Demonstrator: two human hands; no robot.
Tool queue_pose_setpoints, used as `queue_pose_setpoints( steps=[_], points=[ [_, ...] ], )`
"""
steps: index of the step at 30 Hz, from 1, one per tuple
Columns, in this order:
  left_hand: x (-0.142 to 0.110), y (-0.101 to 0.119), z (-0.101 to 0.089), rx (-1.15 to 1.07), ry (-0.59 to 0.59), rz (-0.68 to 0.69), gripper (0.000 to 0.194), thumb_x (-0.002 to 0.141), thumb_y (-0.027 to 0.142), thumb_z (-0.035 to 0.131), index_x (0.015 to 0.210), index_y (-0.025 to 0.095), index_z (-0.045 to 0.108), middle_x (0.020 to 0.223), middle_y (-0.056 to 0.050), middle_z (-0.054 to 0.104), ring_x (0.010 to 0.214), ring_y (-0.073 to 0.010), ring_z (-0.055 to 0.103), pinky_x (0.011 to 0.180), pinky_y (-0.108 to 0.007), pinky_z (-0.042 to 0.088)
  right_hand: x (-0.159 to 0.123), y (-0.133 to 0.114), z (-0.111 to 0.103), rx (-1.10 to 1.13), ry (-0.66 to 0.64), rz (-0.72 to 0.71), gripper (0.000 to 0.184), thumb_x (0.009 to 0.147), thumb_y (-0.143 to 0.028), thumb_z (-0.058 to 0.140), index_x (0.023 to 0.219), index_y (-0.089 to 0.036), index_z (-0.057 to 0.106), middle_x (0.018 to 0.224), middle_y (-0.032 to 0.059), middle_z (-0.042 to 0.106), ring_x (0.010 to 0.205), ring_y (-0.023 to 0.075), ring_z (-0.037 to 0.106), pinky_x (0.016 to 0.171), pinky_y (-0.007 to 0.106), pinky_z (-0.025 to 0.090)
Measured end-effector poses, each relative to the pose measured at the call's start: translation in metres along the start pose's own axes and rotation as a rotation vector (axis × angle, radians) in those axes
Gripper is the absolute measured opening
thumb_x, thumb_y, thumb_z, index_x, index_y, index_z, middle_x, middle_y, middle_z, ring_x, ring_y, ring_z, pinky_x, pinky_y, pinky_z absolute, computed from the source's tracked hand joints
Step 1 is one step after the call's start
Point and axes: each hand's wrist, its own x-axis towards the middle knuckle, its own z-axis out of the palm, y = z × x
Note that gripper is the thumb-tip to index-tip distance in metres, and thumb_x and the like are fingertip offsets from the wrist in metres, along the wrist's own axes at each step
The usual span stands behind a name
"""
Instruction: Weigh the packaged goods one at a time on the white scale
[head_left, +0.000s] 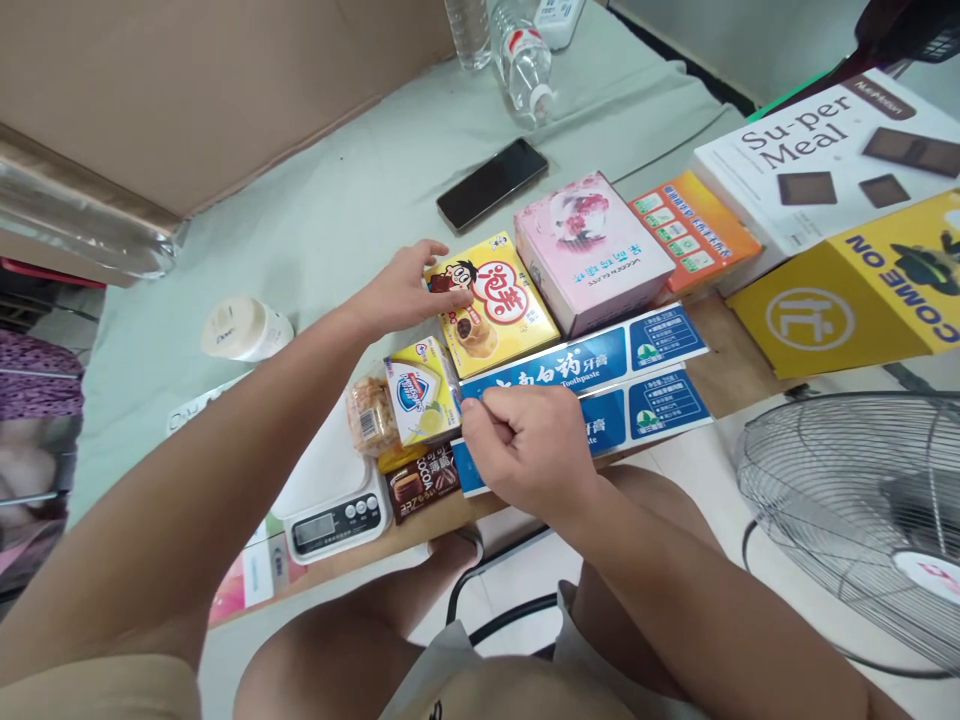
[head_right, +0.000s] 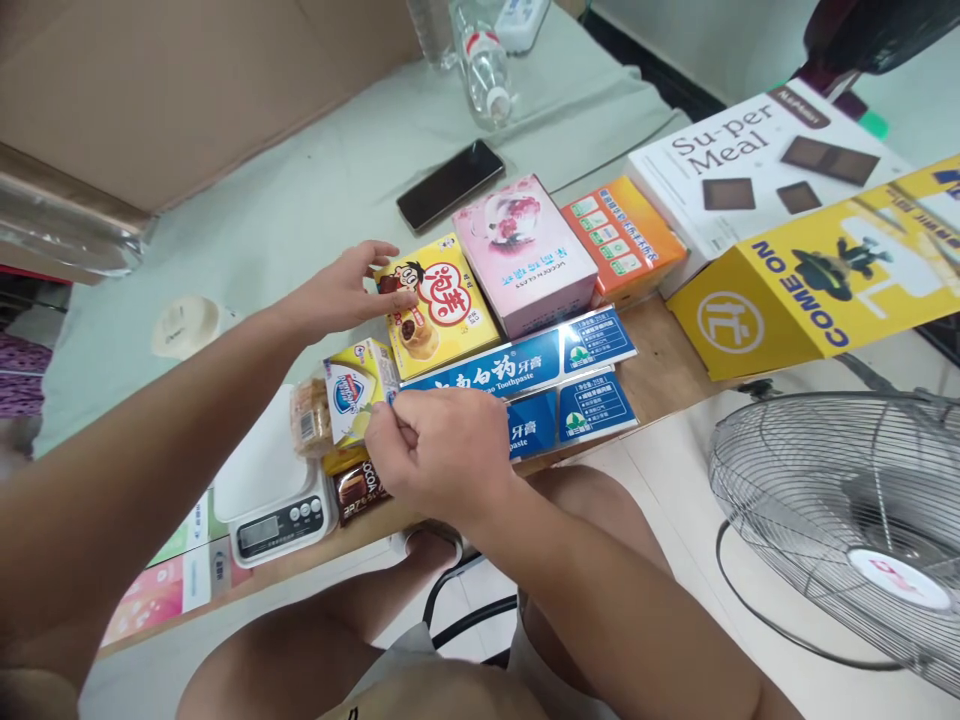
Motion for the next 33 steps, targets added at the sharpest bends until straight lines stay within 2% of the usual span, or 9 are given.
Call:
queue_pose_setpoints(
  steps=[2, 5, 10, 14, 18, 21, 26, 28, 33],
  points=[
    [-0.014, 0.005, -0.008, -0.009, 0.144, 0.044, 0.040, 0.079, 0.035, 0.080, 0.113, 0.023, 0.064, 0.129, -0.009, 0.066, 0.119, -0.0252, 0.061, 0.103, -0.038, 0.050, 0.000, -0.003, 0.000, 0.011, 0.009, -0.063, 0.045, 0.093, -0.025, 0.047, 0.052, -0.020, 0.027, 0.045, -0.0051, 0.032, 0.047, 0.0069, 0.028, 0.050, 0.025, 0.021],
    [-0.060, 0.011, -0.027, -0.120, 0.359, 0.148, 0.008, 0.084, 0.029, 0.067, 0.083, 0.022, 0.062, 0.087, -0.003, 0.066, 0.085, -0.0168, 0.061, 0.082, -0.032, 0.051, -0.001, -0.008, 0.000, 0.044, -0.012, -0.178, 0.045, 0.093, -0.021, 0.047, 0.053, -0.020, 0.025, 0.045, -0.0053, 0.031, 0.046, 0.0070, 0.027, 0.050, 0.025, 0.022],
    [-0.173, -0.013, -0.048, -0.287, 0.723, 0.288, 0.013, 0.069, 0.027, 0.063, 0.060, 0.025, 0.054, 0.069, 0.000, 0.058, 0.070, -0.0168, 0.056, 0.076, -0.036, 0.048, -0.012, -0.023, 0.005, 0.060, -0.043, -0.365, 0.045, 0.092, -0.013, 0.049, 0.057, -0.022, 0.022, 0.046, -0.0058, 0.030, 0.046, 0.0075, 0.026, 0.050, 0.027, 0.023],
    [-0.248, -0.070, -0.044, -0.439, 1.095, 0.083, 0.014, 0.061, 0.028, 0.057, 0.055, 0.025, 0.044, 0.064, 0.000, 0.049, 0.068, -0.0188, 0.057, 0.075, -0.039, 0.048, -0.026, -0.047, 0.023, 0.063, -0.103, -0.450, 0.045, 0.092, -0.012, 0.050, 0.059, -0.022, 0.021, 0.047, -0.0055, 0.029, 0.047, 0.0091, 0.024, 0.050, 0.030, 0.023],
    [-0.284, -0.134, -0.044, -0.495, 1.307, -0.327, 0.011, 0.065, 0.026, 0.053, 0.060, 0.023, 0.044, 0.066, 0.000, 0.050, 0.072, -0.0165, 0.061, 0.075, -0.033, 0.051, -0.050, -0.074, 0.064, 0.047, -0.216, -0.575, 0.043, 0.091, -0.013, 0.051, 0.057, -0.022, 0.026, 0.046, -0.0053, 0.035, 0.048, 0.0094, 0.029, 0.051, 0.029, 0.026],
    [-0.298, -0.171, -0.050, -0.377, 1.314, -0.473, 0.003, 0.078, 0.022, 0.052, 0.076, 0.022, 0.052, 0.080, -0.001, 0.059, 0.089, -0.0158, 0.066, 0.089, -0.031, 0.053, -0.076, -0.089, 0.102, -0.034, -0.350, -0.611, 0.035, 0.090, -0.017, 0.052, 0.059, -0.022, 0.038, 0.050, -0.0042, 0.050, 0.049, 0.0096, 0.043, 0.052, 0.028, 0.031],
    [-0.329, -0.213, -0.056, -0.434, 0.983, -0.762, 0.023, 0.094, 0.043, 0.062, 0.107, 0.024, 0.059, 0.114, -0.005, 0.066, 0.113, -0.0226, 0.065, 0.107, -0.043, 0.051, -0.112, -0.102, 0.148, -0.278, -0.659, -0.417, 0.010, 0.092, -0.024, 0.053, 0.084, -0.021, 0.057, 0.061, -0.0054, 0.066, 0.049, 0.0120, 0.059, 0.048, 0.028, 0.022],
    [-0.345, -0.225, -0.057, -0.442, 0.911, -0.816, 0.032, 0.092, 0.052, 0.065, 0.106, 0.024, 0.060, 0.114, -0.006, 0.066, 0.113, -0.0252, 0.066, 0.106, -0.048, 0.052, -0.118, -0.105, 0.157, -0.317, -0.712, -0.391, 0.007, 0.092, -0.026, 0.054, 0.089, -0.020, 0.057, 0.065, -0.0046, 0.069, 0.049, 0.0128, 0.062, 0.049, 0.026, 0.023],
    [-0.383, -0.254, -0.064, -0.345, 0.961, -0.881, 0.033, 0.094, 0.056, 0.060, 0.087, 0.023, 0.060, 0.095, -0.005, 0.066, 0.092, -0.0242, 0.067, 0.087, -0.047, 0.058, -0.116, -0.107, 0.172, -0.381, -0.727, -0.350, 0.009, 0.091, -0.029, 0.056, 0.090, -0.021, 0.051, 0.060, -0.0054, 0.064, 0.043, 0.0131, 0.057, 0.049, 0.022, 0.029]
  ],
)
